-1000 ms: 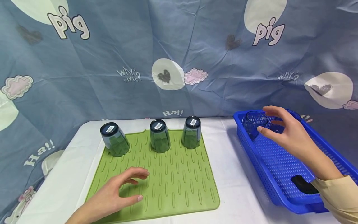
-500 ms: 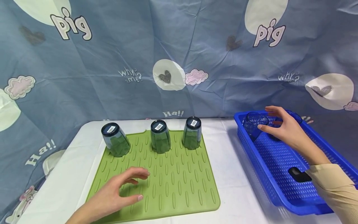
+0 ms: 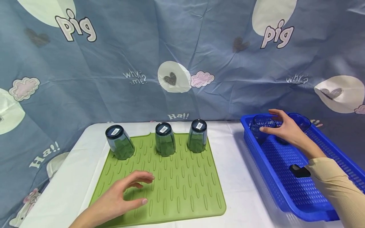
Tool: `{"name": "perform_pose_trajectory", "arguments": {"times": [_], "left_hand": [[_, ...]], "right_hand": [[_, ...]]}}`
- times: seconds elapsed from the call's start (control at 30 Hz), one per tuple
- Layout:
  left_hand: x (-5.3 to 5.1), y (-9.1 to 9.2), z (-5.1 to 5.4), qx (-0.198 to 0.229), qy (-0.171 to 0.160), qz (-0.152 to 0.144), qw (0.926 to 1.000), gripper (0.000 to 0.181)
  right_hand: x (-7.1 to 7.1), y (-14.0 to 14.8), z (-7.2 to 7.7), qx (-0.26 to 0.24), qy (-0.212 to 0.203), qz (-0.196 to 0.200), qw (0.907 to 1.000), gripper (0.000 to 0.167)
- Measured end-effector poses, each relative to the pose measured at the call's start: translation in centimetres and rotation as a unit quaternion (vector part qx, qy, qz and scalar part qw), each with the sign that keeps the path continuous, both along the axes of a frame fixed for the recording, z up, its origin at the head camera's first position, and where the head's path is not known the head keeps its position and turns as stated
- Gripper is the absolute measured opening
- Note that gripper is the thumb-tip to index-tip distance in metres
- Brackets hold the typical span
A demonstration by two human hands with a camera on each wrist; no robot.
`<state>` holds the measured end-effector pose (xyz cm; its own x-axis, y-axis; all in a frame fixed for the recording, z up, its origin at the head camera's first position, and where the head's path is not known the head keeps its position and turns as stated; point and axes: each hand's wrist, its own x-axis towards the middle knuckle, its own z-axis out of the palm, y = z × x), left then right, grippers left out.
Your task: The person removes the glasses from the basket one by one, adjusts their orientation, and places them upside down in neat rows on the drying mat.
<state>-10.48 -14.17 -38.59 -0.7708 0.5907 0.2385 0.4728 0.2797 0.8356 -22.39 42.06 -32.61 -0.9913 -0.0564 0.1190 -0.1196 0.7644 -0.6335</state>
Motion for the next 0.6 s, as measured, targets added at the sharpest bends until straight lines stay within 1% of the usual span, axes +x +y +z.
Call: {"name": "perform_pose_trajectory", "arguments": {"times": [0.27,0.43,0.5,0.6], "left_hand": [[-0.1,0.1,-0.2,0.004,0.007,-0.006,1.0,0.054],[-0.2,0.2,-0.3,0.002,-0.002,-0.008,1.0,0.053],[-0.2,0.2,-0.3,0.001,-0.009,-0.007,0.9999,0.053],[-0.2,0.2,-0.3,0.003,-0.01,-0.007,0.9999,0.052]], "right_hand": [[-0.4,-0.1,-1.1,-0.019,-0.008,0.003,0.9998,0.092],[-0.4,-0.1,-1.5,-0.028,-0.026,-0.003,0.9993,0.094],[-0.4,0.0,-1.6,-0.023,-0.033,-0.005,0.9992,0.092],[-0.5,0.2,-1.7,-0.019,-0.037,0.0,0.9991,0.088]]}}
